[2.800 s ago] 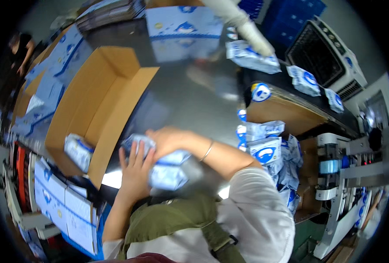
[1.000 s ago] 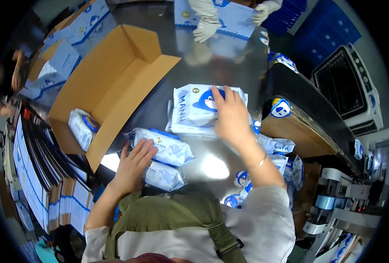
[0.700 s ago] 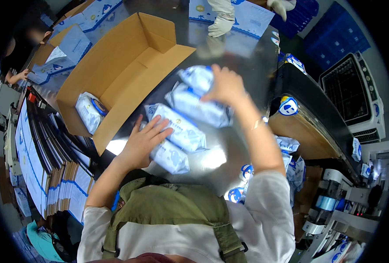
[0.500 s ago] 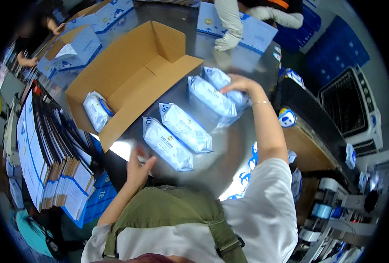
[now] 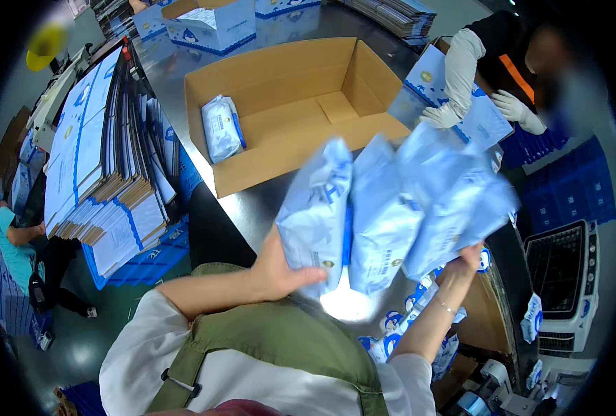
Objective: The person packs soft blue packages into cardboard boxes on a metal industrial table, occasionally reaching for stacks of flattened boxes to assemble them.
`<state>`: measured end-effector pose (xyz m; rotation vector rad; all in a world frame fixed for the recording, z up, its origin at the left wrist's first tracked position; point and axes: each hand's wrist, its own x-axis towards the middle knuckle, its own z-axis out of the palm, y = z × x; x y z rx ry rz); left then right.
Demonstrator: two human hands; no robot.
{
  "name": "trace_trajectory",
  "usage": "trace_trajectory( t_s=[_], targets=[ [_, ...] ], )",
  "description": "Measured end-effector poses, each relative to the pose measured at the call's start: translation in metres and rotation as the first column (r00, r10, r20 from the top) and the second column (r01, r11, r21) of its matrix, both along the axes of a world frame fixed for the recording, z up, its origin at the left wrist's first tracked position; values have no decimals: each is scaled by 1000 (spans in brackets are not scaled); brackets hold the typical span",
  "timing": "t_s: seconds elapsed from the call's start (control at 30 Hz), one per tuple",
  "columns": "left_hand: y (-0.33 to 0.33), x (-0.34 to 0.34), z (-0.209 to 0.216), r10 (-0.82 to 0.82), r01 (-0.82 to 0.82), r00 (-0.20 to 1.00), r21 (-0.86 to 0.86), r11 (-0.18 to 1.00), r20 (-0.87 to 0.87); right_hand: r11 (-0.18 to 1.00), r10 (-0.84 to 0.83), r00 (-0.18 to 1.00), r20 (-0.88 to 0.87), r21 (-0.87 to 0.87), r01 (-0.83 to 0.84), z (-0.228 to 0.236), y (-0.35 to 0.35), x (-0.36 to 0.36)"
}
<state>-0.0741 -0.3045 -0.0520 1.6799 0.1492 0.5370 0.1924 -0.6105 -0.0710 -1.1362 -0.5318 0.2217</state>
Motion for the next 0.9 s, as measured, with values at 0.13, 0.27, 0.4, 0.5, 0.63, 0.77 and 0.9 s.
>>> trace_trajectory(
  t_s=[0.13,0.27,0.4,0.5,0.63,0.77,0.9],
  targets=[
    [52,45,59,48,-52,962,7,999,270,993,-43,941,334,115,4,88,39,46],
    [128,88,74,98,-57,936,-128,990,337,998,-64,871,487,5,70,136,161,95],
    [197,103,40,241,-166,866,202,965,-439,884,156,901,406,-465,57,112,278,113],
    [171,109,10,581,-258,738,653,712,-343,284,433,700,568,-823,492,25,314,136],
    [115,70,1,500,-127,859,901,414,-109,397,397,555,731,-682,614,-14,313,90],
    [143,23,16,390,179,874,939,294,-289,633,397,540,742,-647,424,9,249,8],
    [223,-15,77,102,429,778,643,635,-620,843,71,687,724,-411,347,24,129,-81]
  ],
)
